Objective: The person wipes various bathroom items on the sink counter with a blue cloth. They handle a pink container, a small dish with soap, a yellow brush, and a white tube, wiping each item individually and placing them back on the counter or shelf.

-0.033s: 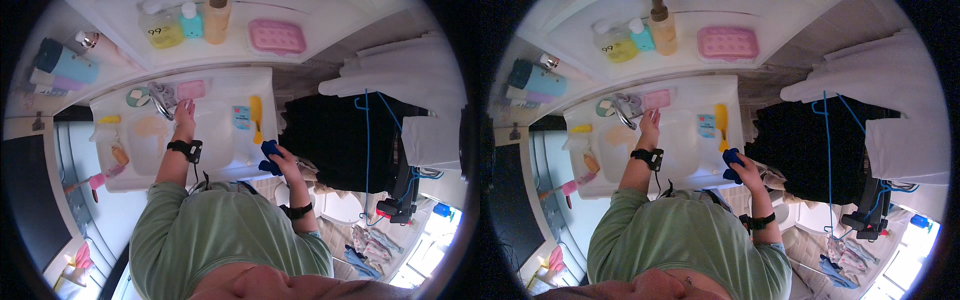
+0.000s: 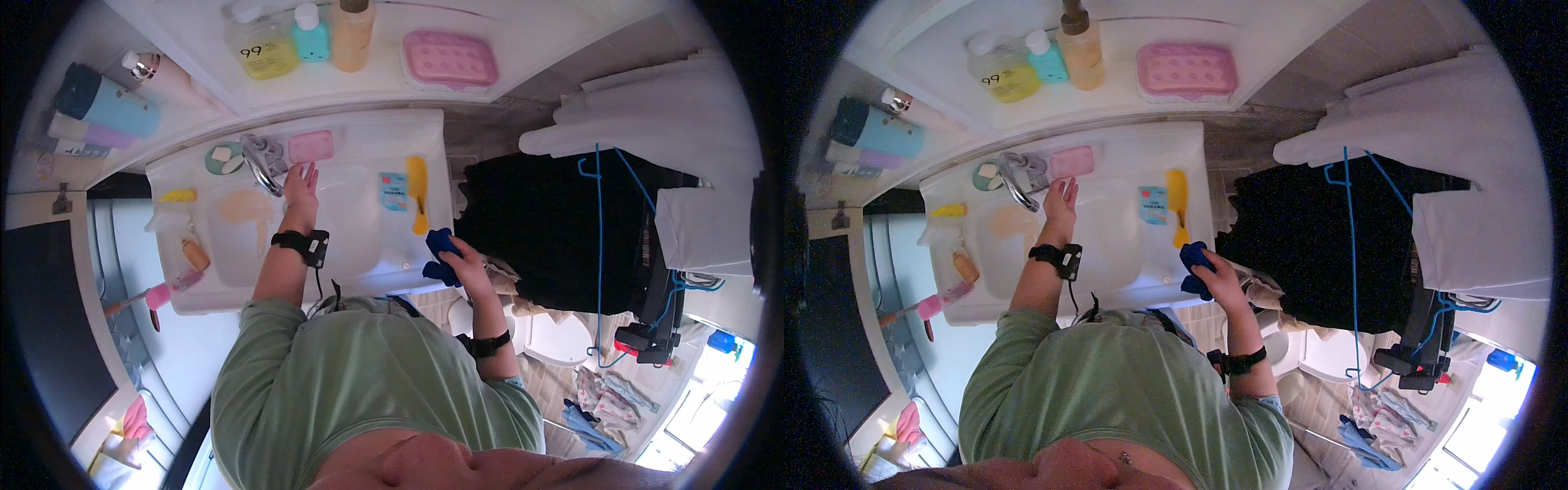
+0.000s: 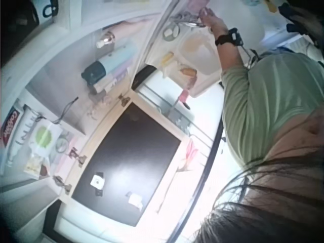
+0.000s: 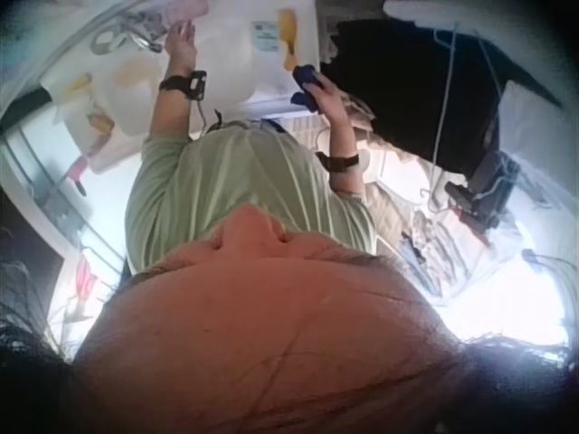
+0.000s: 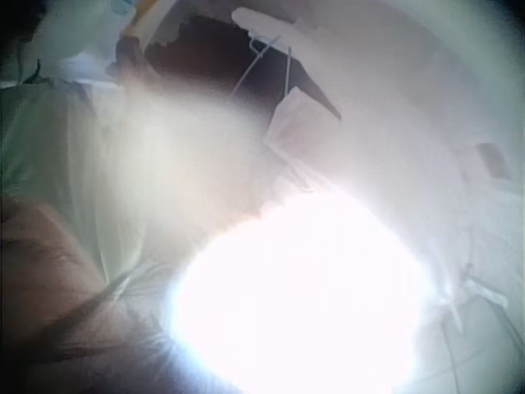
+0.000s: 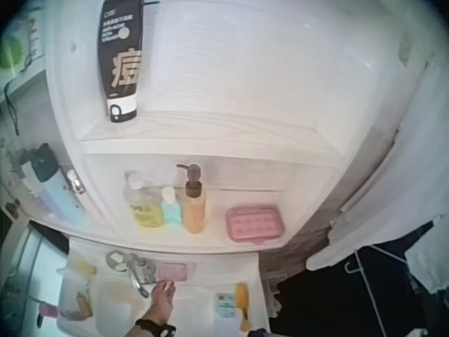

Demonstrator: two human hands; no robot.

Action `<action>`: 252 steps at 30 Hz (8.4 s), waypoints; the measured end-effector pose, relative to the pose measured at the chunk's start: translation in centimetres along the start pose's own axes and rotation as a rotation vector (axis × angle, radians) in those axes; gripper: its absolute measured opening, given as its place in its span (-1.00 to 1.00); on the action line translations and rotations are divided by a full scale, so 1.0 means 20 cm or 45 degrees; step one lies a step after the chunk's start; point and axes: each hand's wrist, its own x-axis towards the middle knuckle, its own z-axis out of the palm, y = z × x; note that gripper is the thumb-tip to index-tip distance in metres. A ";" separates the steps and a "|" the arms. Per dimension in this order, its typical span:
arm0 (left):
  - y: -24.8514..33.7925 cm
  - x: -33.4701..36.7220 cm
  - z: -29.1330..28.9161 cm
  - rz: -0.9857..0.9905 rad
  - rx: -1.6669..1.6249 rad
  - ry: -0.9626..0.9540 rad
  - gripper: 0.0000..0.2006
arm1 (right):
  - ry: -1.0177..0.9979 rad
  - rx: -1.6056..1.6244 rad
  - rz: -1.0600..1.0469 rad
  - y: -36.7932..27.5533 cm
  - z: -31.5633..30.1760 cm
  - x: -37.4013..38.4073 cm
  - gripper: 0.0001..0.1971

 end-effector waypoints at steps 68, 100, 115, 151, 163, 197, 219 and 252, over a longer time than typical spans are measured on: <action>0.05 0.16 0.34 0.929 1.227 0.296 -0.56 | 0.040 -0.167 0.091 0.16 -0.20 0.10 -0.42; -0.05 -0.13 0.00 1.716 2.161 0.078 -0.42 | 0.058 -0.152 0.056 0.27 -0.22 0.08 -0.47; -0.05 0.02 -0.02 1.617 2.410 0.021 -0.55 | 0.076 -0.207 0.088 0.31 -0.21 0.09 -0.44; -0.04 -0.11 0.18 1.604 2.544 0.070 -0.13 | 0.062 -0.141 0.074 0.44 -0.20 0.10 -0.47; -0.01 -0.12 0.17 1.424 2.468 -0.068 -0.14 | 0.058 -0.130 0.062 0.32 -0.15 0.06 -0.42; 0.85 -0.82 -0.93 0.260 2.287 -0.569 -0.55 | -0.498 0.433 -0.092 -0.02 0.44 0.16 -0.44; 1.61 -0.86 -1.63 1.888 2.660 0.172 -0.72 | -0.479 0.323 -0.016 -0.08 1.51 -0.06 -0.55; 1.66 -1.34 -0.38 0.973 1.394 -0.764 -0.70 | -0.411 -0.395 -1.361 -0.93 1.28 -0.46 -0.62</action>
